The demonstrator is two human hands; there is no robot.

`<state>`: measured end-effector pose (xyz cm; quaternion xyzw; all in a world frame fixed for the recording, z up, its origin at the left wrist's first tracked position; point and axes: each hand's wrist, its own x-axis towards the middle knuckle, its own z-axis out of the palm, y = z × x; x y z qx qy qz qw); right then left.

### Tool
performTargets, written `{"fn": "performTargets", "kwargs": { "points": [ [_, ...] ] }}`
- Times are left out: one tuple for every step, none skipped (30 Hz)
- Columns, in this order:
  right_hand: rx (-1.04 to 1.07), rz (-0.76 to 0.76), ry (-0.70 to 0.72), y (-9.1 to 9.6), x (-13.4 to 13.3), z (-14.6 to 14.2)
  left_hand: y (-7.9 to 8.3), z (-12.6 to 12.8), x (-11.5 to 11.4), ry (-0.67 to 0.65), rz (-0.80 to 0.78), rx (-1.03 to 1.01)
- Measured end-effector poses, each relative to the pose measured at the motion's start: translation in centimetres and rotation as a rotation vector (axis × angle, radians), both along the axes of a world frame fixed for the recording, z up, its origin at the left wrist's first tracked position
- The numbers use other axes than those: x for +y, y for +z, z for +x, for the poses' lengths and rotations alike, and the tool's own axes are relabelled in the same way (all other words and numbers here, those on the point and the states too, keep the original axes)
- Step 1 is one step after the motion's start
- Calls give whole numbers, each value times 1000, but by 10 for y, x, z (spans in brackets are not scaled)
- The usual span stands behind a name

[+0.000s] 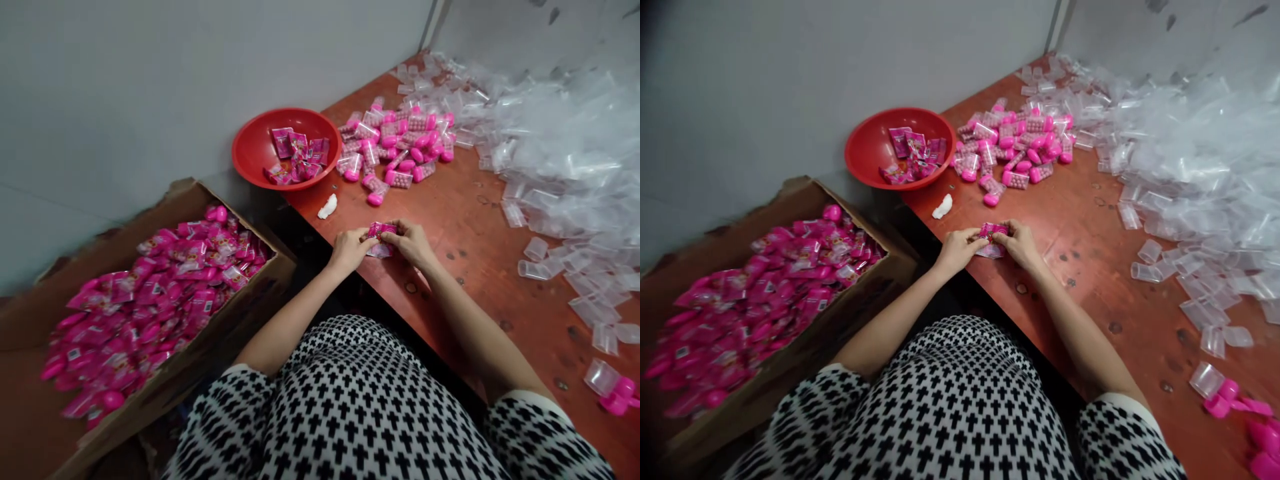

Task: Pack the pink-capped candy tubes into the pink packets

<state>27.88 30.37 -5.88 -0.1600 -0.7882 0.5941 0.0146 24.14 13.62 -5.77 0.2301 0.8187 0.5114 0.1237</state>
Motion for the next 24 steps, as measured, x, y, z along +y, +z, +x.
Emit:
{"fn": "performTargets", "kwargs": {
  "points": [
    [-11, 40, -7, -1, 1, 0, 0, 1, -2, 17, -46, 82],
    [-25, 74, -6, -1, 2, 1, 0, 2, -5, 32, -87, 157],
    [-43, 104, 3, 1, 4, 2, 1, 3, -8, 45, -124, 228],
    [-67, 137, 19, 3, 5, 3, 2, 2, -12, 59, -160, 295],
    [-92, 184, 37, 6, 7, 5, 2, -1, -17, 79, -196, 357],
    [-111, 252, 56, 10, 8, 7, 2, -6, -22, 111, -237, 410],
    [-116, 335, 69, 13, 10, 9, 2, -12, -26, 158, -284, 451],
    [-103, 422, 76, 15, 11, 10, 1, -20, -31, 217, -335, 481],
    [-75, 500, 77, 17, 11, 12, -1, -29, -35, 277, -386, 500],
    [-42, 554, 72, 17, 11, 13, -3, -38, -38, 329, -428, 500],
    [-16, 574, 64, 17, 11, 13, -6, -47, -40, 356, -452, 486],
    [-4, 559, 51, 16, 11, 14, -10, -56, -41, 364, -453, 466],
    [-4, 516, 34, 14, 11, 15, -13, -63, -41, 369, -436, 446],
    [-9, 459, 13, 13, 12, 16, -17, -69, -41, 375, -402, 428],
    [-13, 403, -12, 12, 12, 17, -19, -74, -41, 389, -357, 413],
    [-11, 358, -38, 11, 14, 20, -21, -77, -40, 410, -305, 398],
    [-3, 329, -65, 10, 15, 23, -22, -80, -40, 431, -255, 380],
    [9, 318, -90, 9, 18, 27, -22, -81, -41, 448, -212, 363],
    [22, 319, -112, 9, 21, 33, -22, -80, -41, 456, -181, 357],
    [35, 322, -132, 7, 24, 38, -21, -77, -41, 453, -161, 367],
    [47, 320, -148, 5, 27, 45, -20, -72, -41, 442, -147, 397],
    [59, 307, -161, 3, 31, 51, -18, -65, -39, 415, -135, 443],
    [67, 282, -172, 0, 33, 57, -17, -55, -36, 364, -122, 497],
    [72, 248, -183, -2, 35, 63, -15, -43, -32, 292, -110, 553]
  ]
}}
